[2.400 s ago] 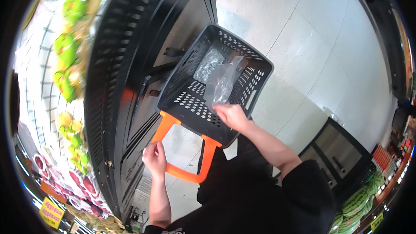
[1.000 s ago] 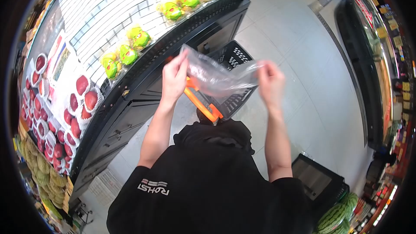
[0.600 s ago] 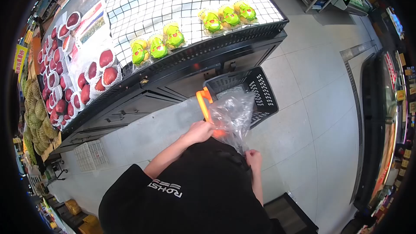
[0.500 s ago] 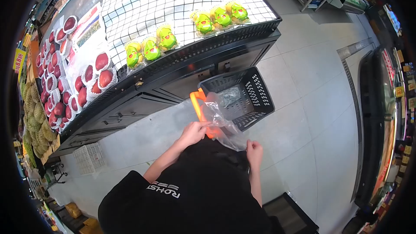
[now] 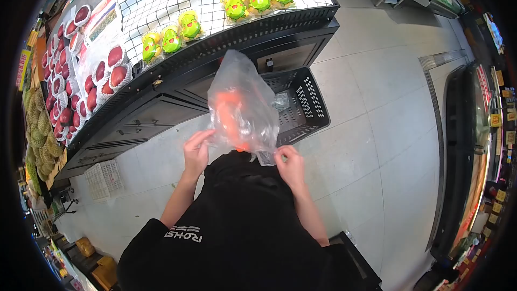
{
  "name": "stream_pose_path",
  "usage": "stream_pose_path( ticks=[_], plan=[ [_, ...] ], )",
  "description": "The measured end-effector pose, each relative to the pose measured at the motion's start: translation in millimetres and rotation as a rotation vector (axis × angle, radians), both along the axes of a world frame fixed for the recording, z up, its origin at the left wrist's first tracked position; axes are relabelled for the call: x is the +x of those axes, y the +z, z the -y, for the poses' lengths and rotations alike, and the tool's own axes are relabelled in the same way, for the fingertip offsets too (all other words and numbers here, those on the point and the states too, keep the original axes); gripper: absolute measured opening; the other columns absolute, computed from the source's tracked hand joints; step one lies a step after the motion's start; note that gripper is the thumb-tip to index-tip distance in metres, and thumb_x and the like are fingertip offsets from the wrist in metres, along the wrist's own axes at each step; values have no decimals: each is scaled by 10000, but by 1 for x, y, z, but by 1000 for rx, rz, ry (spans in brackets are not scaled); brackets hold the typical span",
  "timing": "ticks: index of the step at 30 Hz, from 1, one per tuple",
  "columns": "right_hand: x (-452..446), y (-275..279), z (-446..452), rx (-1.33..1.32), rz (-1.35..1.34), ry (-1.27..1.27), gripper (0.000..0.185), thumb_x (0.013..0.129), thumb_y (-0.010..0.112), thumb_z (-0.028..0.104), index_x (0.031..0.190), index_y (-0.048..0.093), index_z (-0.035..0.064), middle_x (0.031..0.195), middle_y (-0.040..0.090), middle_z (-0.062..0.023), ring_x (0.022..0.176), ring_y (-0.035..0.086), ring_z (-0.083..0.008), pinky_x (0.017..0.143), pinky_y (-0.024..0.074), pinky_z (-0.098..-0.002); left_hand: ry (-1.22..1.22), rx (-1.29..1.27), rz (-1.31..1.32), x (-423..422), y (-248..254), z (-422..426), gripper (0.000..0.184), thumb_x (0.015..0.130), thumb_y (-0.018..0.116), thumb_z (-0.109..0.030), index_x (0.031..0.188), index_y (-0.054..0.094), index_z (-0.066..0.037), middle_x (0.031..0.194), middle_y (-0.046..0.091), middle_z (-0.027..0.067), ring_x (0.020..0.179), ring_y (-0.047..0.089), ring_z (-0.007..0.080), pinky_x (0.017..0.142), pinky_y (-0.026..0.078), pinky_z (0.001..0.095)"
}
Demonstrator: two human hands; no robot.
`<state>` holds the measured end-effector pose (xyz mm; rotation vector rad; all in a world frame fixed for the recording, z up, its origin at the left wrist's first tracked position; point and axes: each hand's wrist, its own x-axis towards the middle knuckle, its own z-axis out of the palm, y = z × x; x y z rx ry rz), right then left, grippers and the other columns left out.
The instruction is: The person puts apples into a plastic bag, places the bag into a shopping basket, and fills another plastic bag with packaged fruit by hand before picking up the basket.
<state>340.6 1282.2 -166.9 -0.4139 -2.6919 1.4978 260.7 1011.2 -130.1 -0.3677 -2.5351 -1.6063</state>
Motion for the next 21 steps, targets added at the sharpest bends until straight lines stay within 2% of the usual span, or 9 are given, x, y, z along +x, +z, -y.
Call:
stream_pose_path(
  ticks=[1,4,6,9,15,17,18,19,21],
  plan=[
    [10,-25,-5,27,390,141,179,848,653,139,765,627,-18,679,636,-119,652,631,-195,618,473,-312,11,-6,2,17,-15,5,223,915,504,31,1042,686,35,852,688,112,763,646,171,707,498,280],
    [26,-43,-4,-16,310,95,235,839,659,190,763,612,-27,584,579,-105,555,572,-171,557,443,-322,61,-227,213,54,-39,16,204,907,519,16,1016,690,22,803,678,77,727,626,138,679,482,262],
    [23,-36,-7,-57,317,75,239,845,661,194,771,616,-29,584,570,-101,554,545,-151,553,434,-319,398,138,527,69,-44,21,175,910,540,-11,996,689,19,764,660,39,699,603,106,659,470,243],
    [11,-44,-4,-123,260,69,251,882,653,195,790,629,-37,629,573,-77,579,481,-98,545,408,-298,481,132,454,74,-43,31,143,906,582,-43,986,686,16,756,645,14,683,584,80,643,456,223],
    [4,-41,19,-278,81,92,204,912,641,132,816,636,-47,830,668,-79,723,595,-98,654,481,-264,510,-97,246,83,-39,45,94,851,665,-53,905,688,20,888,657,93,756,601,158,668,471,278],
    [3,-45,25,-315,53,138,174,891,671,128,875,652,-44,910,685,-94,791,641,-125,727,513,-270,513,-127,228,84,-37,46,82,847,668,-54,871,682,23,916,653,107,778,601,173,678,476,291],
    [1,-46,28,-266,172,185,274,851,706,150,1062,642,-11,993,680,-168,819,683,-227,747,530,-317,517,-127,216,83,-35,45,79,850,665,-52,838,666,26,922,655,107,784,599,170,682,475,290],
    [-1,-47,33,-260,166,192,274,851,706,150,1062,642,-11,993,680,-168,819,683,-227,747,530,-317,521,-128,205,81,-33,45,94,853,661,-50,806,650,30,929,658,107,790,596,167,685,475,289],
    [-7,-46,49,-165,168,46,465,850,706,164,1255,550,-4,993,682,-176,797,677,-240,735,527,-311,494,-78,194,75,-29,48,108,860,654,-48,794,631,34,924,661,107,781,595,162,690,475,285]
  ],
)
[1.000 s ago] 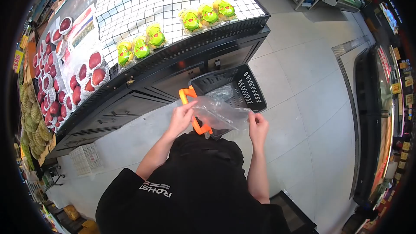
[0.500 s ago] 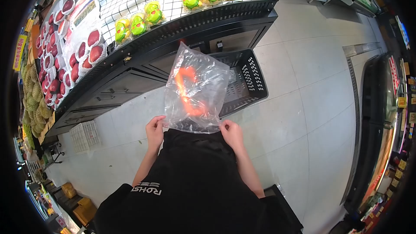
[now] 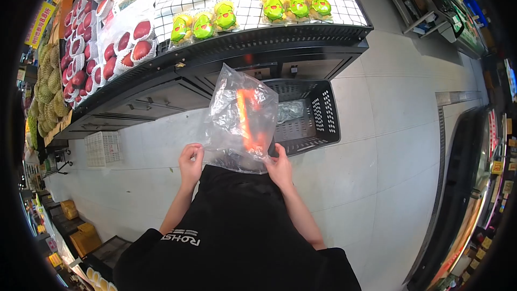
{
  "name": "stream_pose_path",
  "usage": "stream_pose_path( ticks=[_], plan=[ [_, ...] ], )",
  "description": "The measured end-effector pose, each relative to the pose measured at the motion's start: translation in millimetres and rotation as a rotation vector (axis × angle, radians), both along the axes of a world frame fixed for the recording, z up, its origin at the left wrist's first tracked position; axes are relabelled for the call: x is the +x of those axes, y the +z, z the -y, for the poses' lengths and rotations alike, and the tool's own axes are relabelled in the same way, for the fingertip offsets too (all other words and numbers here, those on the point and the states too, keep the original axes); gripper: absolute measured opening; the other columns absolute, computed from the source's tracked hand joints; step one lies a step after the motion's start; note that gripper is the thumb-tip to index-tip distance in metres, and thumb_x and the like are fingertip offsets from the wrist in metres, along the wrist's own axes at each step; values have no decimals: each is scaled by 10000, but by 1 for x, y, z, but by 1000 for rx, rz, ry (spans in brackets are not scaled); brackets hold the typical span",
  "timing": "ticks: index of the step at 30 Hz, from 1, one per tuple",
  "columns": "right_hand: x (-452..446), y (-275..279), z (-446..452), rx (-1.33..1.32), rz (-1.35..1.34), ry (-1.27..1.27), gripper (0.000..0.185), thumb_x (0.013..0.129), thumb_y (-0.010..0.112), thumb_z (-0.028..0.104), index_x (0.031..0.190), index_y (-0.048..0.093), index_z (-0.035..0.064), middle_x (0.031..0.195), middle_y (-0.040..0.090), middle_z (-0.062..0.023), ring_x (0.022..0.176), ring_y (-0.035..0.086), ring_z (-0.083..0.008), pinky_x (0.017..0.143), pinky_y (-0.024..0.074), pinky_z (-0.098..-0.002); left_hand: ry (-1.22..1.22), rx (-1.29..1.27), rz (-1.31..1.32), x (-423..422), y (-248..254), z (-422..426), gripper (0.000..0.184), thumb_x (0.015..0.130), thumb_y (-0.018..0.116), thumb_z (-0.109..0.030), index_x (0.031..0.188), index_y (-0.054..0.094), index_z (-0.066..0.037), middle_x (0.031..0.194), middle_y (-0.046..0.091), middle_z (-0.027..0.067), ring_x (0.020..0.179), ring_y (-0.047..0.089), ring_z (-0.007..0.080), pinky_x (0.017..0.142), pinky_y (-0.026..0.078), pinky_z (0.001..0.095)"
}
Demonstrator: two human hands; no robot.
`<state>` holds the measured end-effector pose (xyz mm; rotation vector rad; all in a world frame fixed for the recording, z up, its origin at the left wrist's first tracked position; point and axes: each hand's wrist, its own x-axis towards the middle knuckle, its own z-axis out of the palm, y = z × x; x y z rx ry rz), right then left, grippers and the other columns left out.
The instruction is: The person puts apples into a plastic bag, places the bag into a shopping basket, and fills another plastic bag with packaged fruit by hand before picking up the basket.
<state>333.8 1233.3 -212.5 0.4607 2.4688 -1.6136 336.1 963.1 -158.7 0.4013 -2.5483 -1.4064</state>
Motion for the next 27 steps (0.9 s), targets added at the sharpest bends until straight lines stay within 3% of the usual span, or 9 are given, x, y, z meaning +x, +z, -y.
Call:
stream_pose_path(
  ticks=[2,5,8,12,13,16,20,21,27],
  plan=[
    [-4,-27,-2,86,36,90,539,895,651,144,1377,456,-1,1054,681,-162,803,675,-217,714,525,-309,-21,48,-26,-6,4,7,124,867,646,-46,782,613,38,919,664,107,773,593,157,695,476,281],
    [-18,-31,11,-590,303,-101,455,980,528,108,1411,442,-8,1202,633,-119,904,659,-162,776,531,-283,-169,163,94,-13,12,27,77,878,620,-15,820,605,35,920,679,98,779,576,114,718,477,271],
    [-38,13,48,-697,22,-226,395,996,492,92,1370,481,-37,1167,647,-95,968,625,-133,824,498,-257,-241,219,77,-27,13,49,89,877,634,-25,824,605,41,898,675,103,732,599,130,676,491,264],
    [-58,76,99,-538,-186,-111,338,1002,478,111,1286,556,-55,1273,598,-151,1173,566,-211,1012,428,-329,-399,234,74,-57,12,97,91,848,633,-17,809,555,10,976,685,113,744,628,161,670,514,281],
    [-64,85,115,-391,-309,-61,328,999,490,163,1206,609,-61,1322,562,-218,1280,496,-287,1087,352,-394,-435,246,74,-67,14,110,100,832,628,-10,844,528,-9,1020,687,129,799,664,200,706,531,298],
    [-82,114,156,-368,-502,86,335,982,510,202,1135,646,-63,1349,527,-268,1338,427,-367,1123,286,-450,-503,310,104,-92,20,147,136,821,635,-10,883,514,-20,1045,684,144,879,683,236,752,544,327],
    [-113,160,196,-321,-645,313,363,960,517,249,1040,671,-71,1322,527,-316,1338,409,-445,1120,268,-485,-558,385,158,-115,30,175,385,814,651,-37,1186,554,-58,1061,685,150,898,686,268,788,545,360],
    [-120,170,206,-356,-659,331,385,956,518,273,1005,671,-77,1302,528,-341,1323,417,-472,1111,275,-492,-573,397,146,-119,35,179,581,821,676,-74,1368,480,-91,1054,689,144,880,689,269,789,542,348],
    [-157,191,238,-623,-712,479,441,954,506,329,902,679,-74,1253,544,-371,1258,465,-510,1076,321,-509,-594,372,-53,-142,61,194,530,932,613,-127,1430,440,-83,1110,691,128,909,692,201,825,532,302]
  ],
)
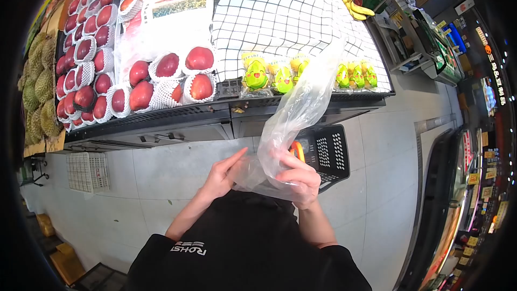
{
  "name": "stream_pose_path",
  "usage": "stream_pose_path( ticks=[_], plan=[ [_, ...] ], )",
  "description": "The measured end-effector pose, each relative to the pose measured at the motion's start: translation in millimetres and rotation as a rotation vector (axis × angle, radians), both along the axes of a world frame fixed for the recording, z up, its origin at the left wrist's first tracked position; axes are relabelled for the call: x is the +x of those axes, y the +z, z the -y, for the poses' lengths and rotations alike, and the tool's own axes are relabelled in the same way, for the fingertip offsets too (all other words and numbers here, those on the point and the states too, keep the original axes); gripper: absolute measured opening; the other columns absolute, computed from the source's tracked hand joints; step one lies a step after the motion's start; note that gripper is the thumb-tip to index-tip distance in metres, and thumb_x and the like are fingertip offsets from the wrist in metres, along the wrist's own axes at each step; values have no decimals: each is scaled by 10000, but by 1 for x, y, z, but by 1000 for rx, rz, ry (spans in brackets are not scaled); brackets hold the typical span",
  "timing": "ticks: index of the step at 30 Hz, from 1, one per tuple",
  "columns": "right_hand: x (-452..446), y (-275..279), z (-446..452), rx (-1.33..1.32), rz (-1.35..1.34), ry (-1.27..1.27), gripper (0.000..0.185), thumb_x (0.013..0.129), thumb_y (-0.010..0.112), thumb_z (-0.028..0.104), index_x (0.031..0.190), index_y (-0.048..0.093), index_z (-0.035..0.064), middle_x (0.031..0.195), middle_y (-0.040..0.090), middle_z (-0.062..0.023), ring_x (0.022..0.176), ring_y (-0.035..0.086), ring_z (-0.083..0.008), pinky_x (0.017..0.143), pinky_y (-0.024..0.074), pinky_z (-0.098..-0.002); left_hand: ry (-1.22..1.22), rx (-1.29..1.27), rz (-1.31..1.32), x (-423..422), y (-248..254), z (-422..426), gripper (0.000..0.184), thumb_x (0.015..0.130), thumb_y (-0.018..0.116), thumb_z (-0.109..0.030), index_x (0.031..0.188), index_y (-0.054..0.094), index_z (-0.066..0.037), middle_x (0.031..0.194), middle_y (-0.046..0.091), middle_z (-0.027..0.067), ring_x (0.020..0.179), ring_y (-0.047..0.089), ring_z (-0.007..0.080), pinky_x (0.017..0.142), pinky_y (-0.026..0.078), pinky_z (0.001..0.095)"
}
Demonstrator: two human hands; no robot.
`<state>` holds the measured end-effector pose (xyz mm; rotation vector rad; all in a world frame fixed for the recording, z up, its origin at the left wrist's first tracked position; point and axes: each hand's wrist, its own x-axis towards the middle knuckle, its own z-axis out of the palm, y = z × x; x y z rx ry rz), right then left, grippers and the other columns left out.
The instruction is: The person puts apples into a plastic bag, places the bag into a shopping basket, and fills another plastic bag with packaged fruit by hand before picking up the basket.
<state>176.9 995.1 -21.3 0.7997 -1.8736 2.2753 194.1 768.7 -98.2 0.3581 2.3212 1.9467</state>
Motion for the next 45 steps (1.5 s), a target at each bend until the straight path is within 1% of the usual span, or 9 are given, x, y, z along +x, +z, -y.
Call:
stream_pose_path(
  ticks=[3,6,13,20,33,37,41,43,45],
  plan=[
    [-15,3,1,-105,-71,12,514,959,520,425,803,696,-32,1206,564,-382,1185,533,-505,1008,407,-514,48,180,-2,-12,20,3,427,1032,457,-148,1445,406,-49,1229,648,163,999,672,188,873,513,303],
    [-38,19,12,-233,-80,54,530,943,555,463,791,701,-23,1199,575,-371,1195,528,-503,1013,400,-534,170,486,-176,-28,47,5,450,1050,389,-172,1446,349,37,1329,537,281,1097,636,318,941,488,372],
    [-114,-5,17,-418,17,20,499,922,598,443,805,688,-34,1237,575,-327,1180,552,-446,1021,397,-532,345,181,-629,-94,74,13,423,1041,359,-126,1414,375,72,1395,433,333,1263,493,433,1024,441,466],
    [-198,-24,9,-309,339,-297,286,972,536,190,1087,629,-56,1143,659,-162,1093,605,-222,997,426,-350,470,-173,-470,-181,61,-5,338,995,454,-37,1300,511,99,1365,514,253,1293,494,346,1066,401,398],
    [-244,-50,-11,51,349,-347,297,992,531,127,1186,590,-90,1159,652,-132,1043,604,-170,953,452,-304,454,-314,-144,-239,69,-10,331,986,496,-84,1266,550,84,1362,532,223,1282,507,304,1080,367,365],
    [-269,-41,-17,-16,399,-401,286,981,540,119,1200,610,-50,1154,658,-126,1073,595,-180,961,442,-307,246,-403,-206,-239,69,-1,318,965,538,-77,1241,570,78,1247,612,225,1147,606,323,981,458,366],
    [-260,-44,-20,46,294,-285,559,905,641,89,1410,425,-15,1373,525,-174,1245,528,-255,986,445,-330,140,-404,-92,-239,63,15,321,987,505,-88,1265,555,65,1161,654,195,928,680,276,812,534,326],
    [-245,-50,-20,141,296,-256,750,841,724,107,1471,329,8,1447,455,-173,1310,478,-273,998,444,-347,335,91,196,-247,53,21,331,1018,457,-114,1299,530,44,1126,664,170,761,675,202,660,537,265],
    [-231,-60,-15,352,321,-226,780,810,767,146,1460,358,15,1446,461,-157,1306,479,-248,1010,439,-353,314,151,140,-261,51,27,367,1044,399,-163,1351,476,24,1129,654,187,731,672,171,602,533,241]
  ],
)
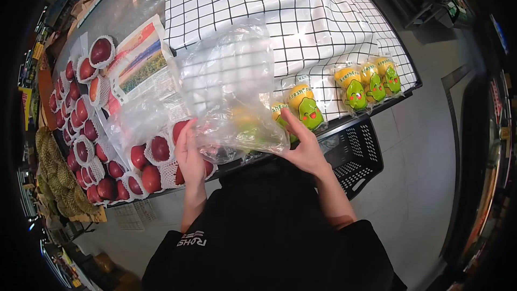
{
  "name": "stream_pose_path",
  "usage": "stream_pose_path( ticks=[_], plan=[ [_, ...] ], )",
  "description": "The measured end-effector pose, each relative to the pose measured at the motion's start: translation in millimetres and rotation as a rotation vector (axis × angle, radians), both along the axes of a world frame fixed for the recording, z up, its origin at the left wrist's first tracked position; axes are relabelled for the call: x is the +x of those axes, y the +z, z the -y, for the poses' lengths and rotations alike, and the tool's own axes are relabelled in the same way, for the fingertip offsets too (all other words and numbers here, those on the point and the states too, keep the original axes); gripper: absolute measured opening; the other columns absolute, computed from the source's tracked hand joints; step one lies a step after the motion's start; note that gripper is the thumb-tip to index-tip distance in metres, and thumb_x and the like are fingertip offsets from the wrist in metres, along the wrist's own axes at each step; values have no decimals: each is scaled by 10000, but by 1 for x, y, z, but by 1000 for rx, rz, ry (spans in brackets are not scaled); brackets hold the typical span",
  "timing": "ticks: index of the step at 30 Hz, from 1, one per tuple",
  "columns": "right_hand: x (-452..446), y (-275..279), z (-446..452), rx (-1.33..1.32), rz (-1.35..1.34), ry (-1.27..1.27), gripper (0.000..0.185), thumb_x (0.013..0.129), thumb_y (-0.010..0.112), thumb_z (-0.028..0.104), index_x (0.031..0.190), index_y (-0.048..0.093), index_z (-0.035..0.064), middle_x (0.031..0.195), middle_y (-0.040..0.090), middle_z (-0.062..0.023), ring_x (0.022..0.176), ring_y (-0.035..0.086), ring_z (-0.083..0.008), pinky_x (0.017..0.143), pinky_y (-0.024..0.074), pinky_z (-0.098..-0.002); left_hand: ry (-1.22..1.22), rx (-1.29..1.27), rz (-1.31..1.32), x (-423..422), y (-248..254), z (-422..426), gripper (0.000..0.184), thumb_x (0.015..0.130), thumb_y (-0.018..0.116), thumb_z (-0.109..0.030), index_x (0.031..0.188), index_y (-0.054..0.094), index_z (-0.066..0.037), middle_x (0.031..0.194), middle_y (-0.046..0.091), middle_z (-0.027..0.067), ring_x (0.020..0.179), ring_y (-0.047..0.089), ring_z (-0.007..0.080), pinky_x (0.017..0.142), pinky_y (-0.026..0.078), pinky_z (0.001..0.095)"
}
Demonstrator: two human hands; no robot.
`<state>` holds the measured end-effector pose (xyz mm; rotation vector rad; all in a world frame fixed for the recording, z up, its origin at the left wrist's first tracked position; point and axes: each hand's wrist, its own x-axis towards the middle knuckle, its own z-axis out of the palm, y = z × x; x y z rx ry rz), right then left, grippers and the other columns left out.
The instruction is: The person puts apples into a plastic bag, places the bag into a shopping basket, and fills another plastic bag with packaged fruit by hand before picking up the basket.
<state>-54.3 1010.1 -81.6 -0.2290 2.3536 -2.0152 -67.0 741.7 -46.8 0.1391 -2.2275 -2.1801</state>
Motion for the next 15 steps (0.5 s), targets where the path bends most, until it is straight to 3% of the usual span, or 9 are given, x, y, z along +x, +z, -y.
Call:
stream_pose_path(
  ticks=[1,2,4,5,10,12,13,15],
  plan=[
    [5,-3,4,160,-39,-44,661,806,765,139,1385,472,14,1328,566,-160,1179,581,-230,934,489,-341,93,142,11,-7,4,2,385,1048,385,-180,1367,450,25,1135,647,209,742,677,183,607,543,252],
    [9,0,9,159,-29,-62,661,806,765,139,1385,472,14,1328,566,-160,1179,581,-230,934,489,-341,189,283,25,-13,10,2,404,1052,371,-198,1384,424,25,1141,640,231,752,681,195,612,553,262],
    [13,9,25,186,84,-110,488,808,750,115,1255,588,3,1124,660,-164,975,661,-230,814,528,-329,202,393,34,-25,24,0,434,1035,387,-185,1416,372,22,1200,608,255,794,686,212,630,570,299],
    [12,7,33,234,-40,-161,368,809,735,107,1150,641,4,967,682,-148,809,663,-251,713,535,-337,211,440,29,-30,29,1,444,1020,404,-165,1422,365,21,1237,587,262,820,686,218,652,571,307],
    [1,-4,51,452,-233,-147,351,795,719,129,1120,641,23,970,676,-121,825,647,-297,693,536,-365,182,487,20,-30,24,6,477,976,442,-117,1426,367,22,1241,587,216,854,677,208,703,560,319],
    [0,-2,67,641,-322,-123,388,777,735,159,1135,636,46,1014,669,-120,859,646,-315,719,539,-383,130,382,27,-24,13,9,425,985,474,-112,1382,435,32,1082,634,135,781,660,168,672,539,294],
    [-2,-5,71,677,-298,-49,437,760,756,190,1155,625,52,1053,660,-137,901,647,-332,748,541,-391,130,380,23,-20,9,11,425,985,474,-112,1382,435,32,1082,634,135,781,660,168,672,539,294],
    [-9,-14,81,655,-438,-99,457,758,758,194,1166,617,45,1065,655,-147,934,644,-336,778,536,-401,39,51,8,-12,5,16,363,980,520,-80,1329,512,19,919,628,58,704,616,112,608,508,254]
  ],
)
